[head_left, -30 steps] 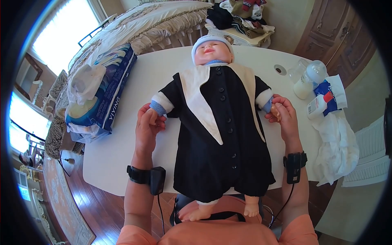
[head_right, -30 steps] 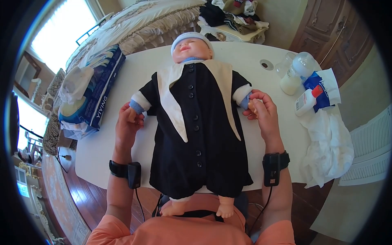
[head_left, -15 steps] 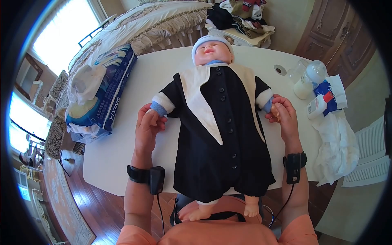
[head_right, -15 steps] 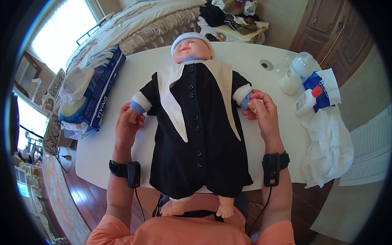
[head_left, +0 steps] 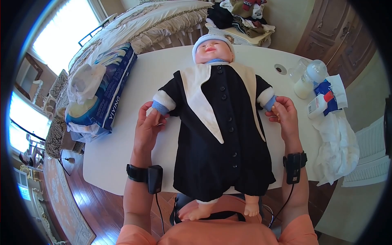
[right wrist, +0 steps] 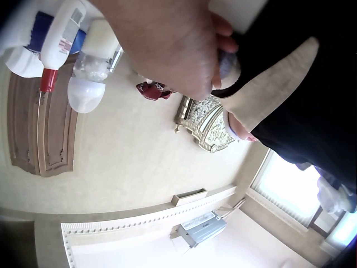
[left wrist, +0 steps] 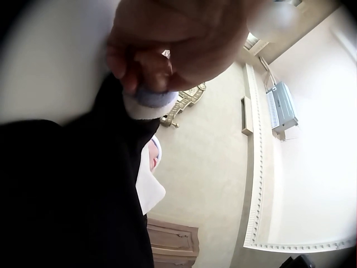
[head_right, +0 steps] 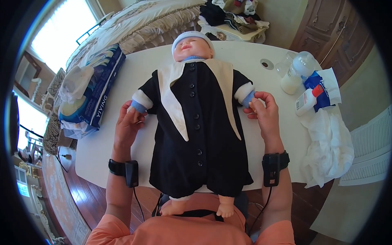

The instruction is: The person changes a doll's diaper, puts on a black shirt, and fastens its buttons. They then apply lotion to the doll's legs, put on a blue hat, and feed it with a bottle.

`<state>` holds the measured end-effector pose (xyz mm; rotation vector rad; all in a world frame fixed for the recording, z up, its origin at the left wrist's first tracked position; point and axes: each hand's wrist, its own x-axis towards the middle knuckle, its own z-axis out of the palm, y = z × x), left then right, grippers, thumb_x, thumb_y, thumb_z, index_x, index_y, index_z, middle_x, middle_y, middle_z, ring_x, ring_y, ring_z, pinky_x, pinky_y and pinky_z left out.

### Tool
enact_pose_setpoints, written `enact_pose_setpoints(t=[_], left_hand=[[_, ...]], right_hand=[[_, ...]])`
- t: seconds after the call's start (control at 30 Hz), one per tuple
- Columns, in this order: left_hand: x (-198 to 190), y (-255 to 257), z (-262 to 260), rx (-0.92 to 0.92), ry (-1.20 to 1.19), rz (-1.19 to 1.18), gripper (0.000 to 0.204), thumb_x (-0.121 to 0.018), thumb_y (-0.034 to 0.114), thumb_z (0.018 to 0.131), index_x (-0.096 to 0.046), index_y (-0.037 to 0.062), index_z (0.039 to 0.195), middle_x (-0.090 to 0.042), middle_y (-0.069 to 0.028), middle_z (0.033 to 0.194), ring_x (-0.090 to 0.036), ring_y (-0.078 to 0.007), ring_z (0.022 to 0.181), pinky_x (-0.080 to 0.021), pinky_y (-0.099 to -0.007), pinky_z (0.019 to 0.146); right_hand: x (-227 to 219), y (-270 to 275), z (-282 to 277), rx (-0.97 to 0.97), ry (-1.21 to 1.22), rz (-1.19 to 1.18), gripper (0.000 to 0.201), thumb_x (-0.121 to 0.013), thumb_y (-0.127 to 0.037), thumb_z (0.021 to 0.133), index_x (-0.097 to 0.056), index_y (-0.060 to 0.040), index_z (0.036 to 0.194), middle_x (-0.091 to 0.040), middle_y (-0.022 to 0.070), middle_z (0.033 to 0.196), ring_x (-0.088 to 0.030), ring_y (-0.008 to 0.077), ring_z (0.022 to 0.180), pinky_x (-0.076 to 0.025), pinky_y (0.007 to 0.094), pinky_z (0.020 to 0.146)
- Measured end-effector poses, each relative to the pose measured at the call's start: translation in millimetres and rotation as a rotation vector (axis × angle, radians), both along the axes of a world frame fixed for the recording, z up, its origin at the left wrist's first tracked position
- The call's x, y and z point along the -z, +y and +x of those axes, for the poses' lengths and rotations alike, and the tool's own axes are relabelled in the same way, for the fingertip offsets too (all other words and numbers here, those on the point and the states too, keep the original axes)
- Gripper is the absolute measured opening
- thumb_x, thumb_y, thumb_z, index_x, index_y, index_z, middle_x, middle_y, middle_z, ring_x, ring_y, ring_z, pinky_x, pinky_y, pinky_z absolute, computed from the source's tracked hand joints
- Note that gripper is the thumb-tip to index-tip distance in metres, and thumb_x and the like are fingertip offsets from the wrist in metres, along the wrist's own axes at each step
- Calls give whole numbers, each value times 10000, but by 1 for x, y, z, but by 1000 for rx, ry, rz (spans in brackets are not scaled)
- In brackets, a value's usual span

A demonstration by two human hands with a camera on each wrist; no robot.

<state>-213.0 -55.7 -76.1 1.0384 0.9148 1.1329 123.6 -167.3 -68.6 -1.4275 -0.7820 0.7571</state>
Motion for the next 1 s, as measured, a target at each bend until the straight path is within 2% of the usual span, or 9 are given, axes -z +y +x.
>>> enact_pose_setpoints(t=[0.2, 0.27, 0.33, 0.47, 0.6, 0.67, 0.73, 0.9, 1.0], left_hand=[[-4, -2, 1, 105, -22, -36, 435, -516, 227, 847, -336, 63, 1207, -548, -65, 777, -507, -98, 648, -379, -201, 528], [-4, -1, -3, 265, -78, -66, 469, -509, 252, 846, -336, 50, 1232, -534, -54, 755, -499, -96, 610, -357, -193, 481], [-2, 1, -8, 286, -103, -85, 437, -484, 261, 857, -355, 48, 1215, -528, -49, 725, -488, -96, 577, -346, -192, 462], [21, 17, -23, 363, -230, -159, 365, -404, 292, 885, -416, 46, 1154, -518, -43, 640, -455, -97, 496, -326, -195, 431], [13, 11, -13, 289, -193, -130, 304, -373, 310, 896, -473, 58, 1033, -514, -43, 603, -440, -106, 469, -328, -202, 428], [12, 8, -8, 92, -204, -188, 301, -354, 338, 901, -501, 75, 918, -519, -46, 626, -458, -109, 511, -348, -216, 465], [14, 11, -8, 126, -300, -220, 300, -353, 342, 901, -504, 83, 889, -521, -47, 638, -470, -115, 545, -360, -227, 497], [9, 9, -6, 206, -411, -233, 293, -364, 344, 898, -520, 98, 863, -525, -50, 670, -482, -134, 618, -376, -254, 572], [7, 8, -1, 73, -374, -282, 279, -378, 338, 893, -520, 103, 848, -526, -51, 669, -470, -143, 598, -375, -260, 567]], right_hand=[[1, 0, 4, -28, 40, -35, 312, -561, -251, 804, -466, -35, 1007, -542, 51, 812, -533, 96, 552, -409, 200, 480], [2, 0, 7, -28, 76, -24, 326, -568, -255, 802, -462, -34, 1016, -535, 41, 784, -505, 86, 516, -395, 197, 459], [4, 1, 11, -83, 142, -21, 335, -555, -255, 810, -451, -37, 1043, -520, 31, 760, -445, 73, 463, -362, 195, 429], [7, 2, 15, -138, 211, -75, 307, -506, -244, 835, -449, -38, 1056, -513, 33, 757, -436, 73, 449, -345, 195, 417], [12, 4, 18, -129, 293, -54, 240, -401, -164, 844, -458, -42, 1042, -509, 31, 737, -437, 79, 445, -342, 199, 413], [13, 4, 19, -120, 308, -37, 234, -375, -138, 837, -462, -43, 1032, -509, 30, 731, -440, 81, 447, -344, 202, 415], [14, 4, 18, -68, 320, 5, 234, -352, -110, 823, -468, -50, 1018, -511, 29, 719, -443, 81, 453, -351, 208, 422], [6, 5, 9, -10, 310, -11, 210, -413, -142, 829, -471, -57, 1011, -506, 16, 695, -452, 79, 471, -358, 208, 436], [5, 5, 5, 11, 266, -27, 219, -453, -167, 828, -472, -58, 1017, -502, 8, 688, -452, 78, 478, -359, 204, 443]])
